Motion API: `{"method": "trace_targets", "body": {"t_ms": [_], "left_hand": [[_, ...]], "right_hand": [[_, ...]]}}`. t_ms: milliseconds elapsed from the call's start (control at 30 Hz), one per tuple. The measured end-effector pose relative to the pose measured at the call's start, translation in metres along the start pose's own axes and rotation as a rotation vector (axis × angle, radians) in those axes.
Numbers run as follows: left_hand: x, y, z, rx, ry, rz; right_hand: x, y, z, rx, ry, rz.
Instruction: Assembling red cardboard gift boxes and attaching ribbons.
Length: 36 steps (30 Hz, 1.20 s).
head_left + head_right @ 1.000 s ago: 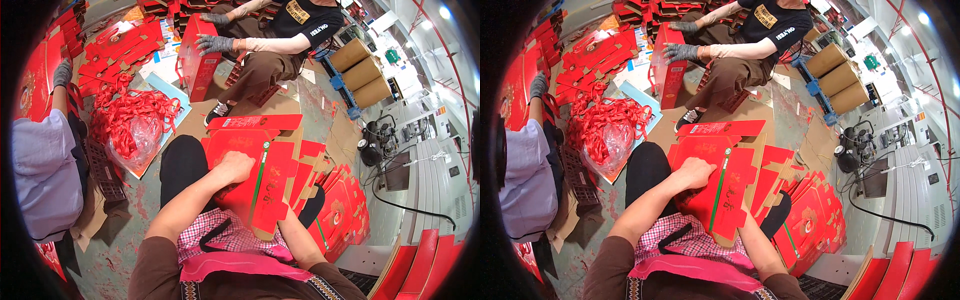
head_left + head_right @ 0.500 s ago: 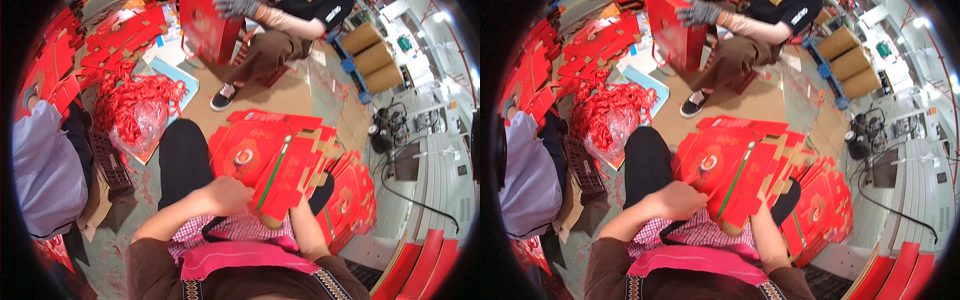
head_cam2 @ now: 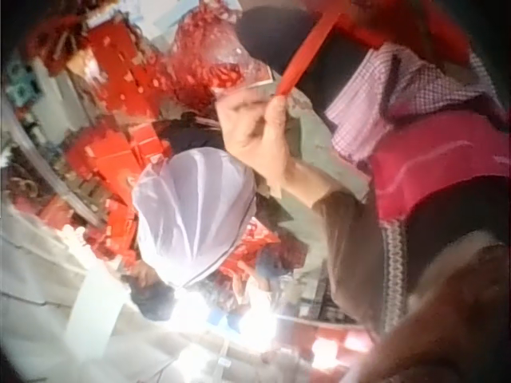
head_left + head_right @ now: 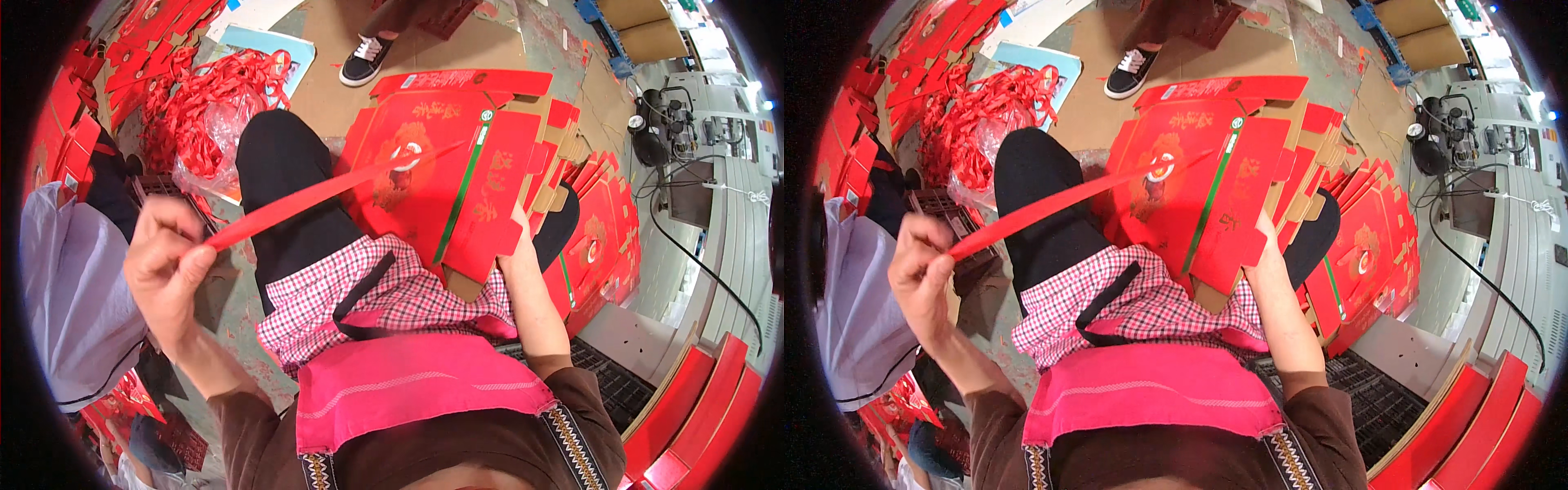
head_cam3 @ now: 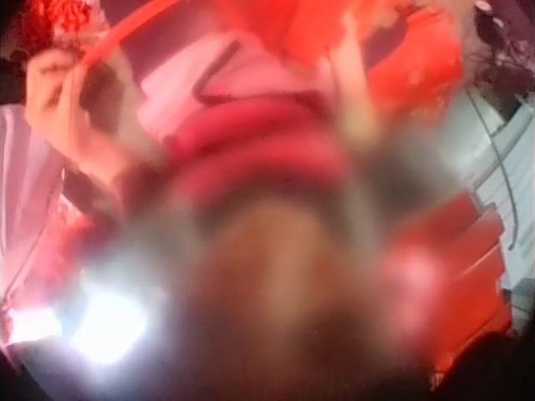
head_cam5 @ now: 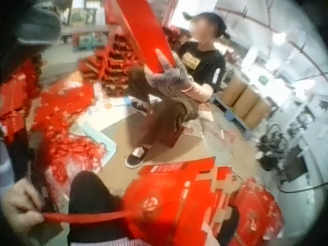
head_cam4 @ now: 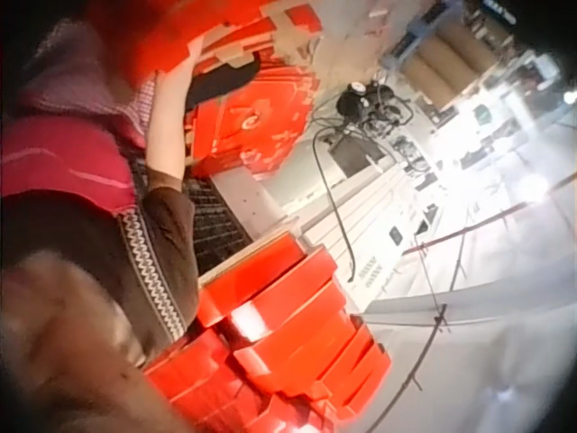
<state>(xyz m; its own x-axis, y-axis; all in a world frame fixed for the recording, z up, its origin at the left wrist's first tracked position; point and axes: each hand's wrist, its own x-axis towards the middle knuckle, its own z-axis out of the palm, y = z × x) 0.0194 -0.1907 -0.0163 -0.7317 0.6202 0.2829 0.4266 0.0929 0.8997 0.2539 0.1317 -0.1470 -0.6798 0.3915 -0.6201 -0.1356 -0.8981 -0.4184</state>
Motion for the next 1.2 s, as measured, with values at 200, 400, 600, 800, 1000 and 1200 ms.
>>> {"method": "trace_targets", "body": {"t_ms": [200,400,600,800,1000,1200], "left_hand": [[0.034,-0.010,0.090,-0.728,-0.141,-0.247],[0.019,-0.055,0.210,-0.138,-0.611,-0.206],[-0.007,-0.088,0.237,-0.130,-0.767,-0.328],[-0.010,-0.097,0.249,0.007,-0.827,-0.354],[-0.018,-0.095,0.262,-0.011,-0.658,-0.310],[-0.016,-0.089,0.259,0.042,-0.649,-0.302]], "right_hand": [[-0.005,0.000,0.002,0.127,-0.124,0.032],[-0.004,0.001,-0.005,0.155,-0.037,-0.019],[-0.005,0.002,-0.017,0.181,-0.106,0.049],[-0.007,0.004,-0.012,0.164,-0.035,0.038],[-0.006,0.005,-0.016,0.157,-0.023,0.033],[-0.005,0.007,-0.019,0.138,-0.043,0.033]]}}
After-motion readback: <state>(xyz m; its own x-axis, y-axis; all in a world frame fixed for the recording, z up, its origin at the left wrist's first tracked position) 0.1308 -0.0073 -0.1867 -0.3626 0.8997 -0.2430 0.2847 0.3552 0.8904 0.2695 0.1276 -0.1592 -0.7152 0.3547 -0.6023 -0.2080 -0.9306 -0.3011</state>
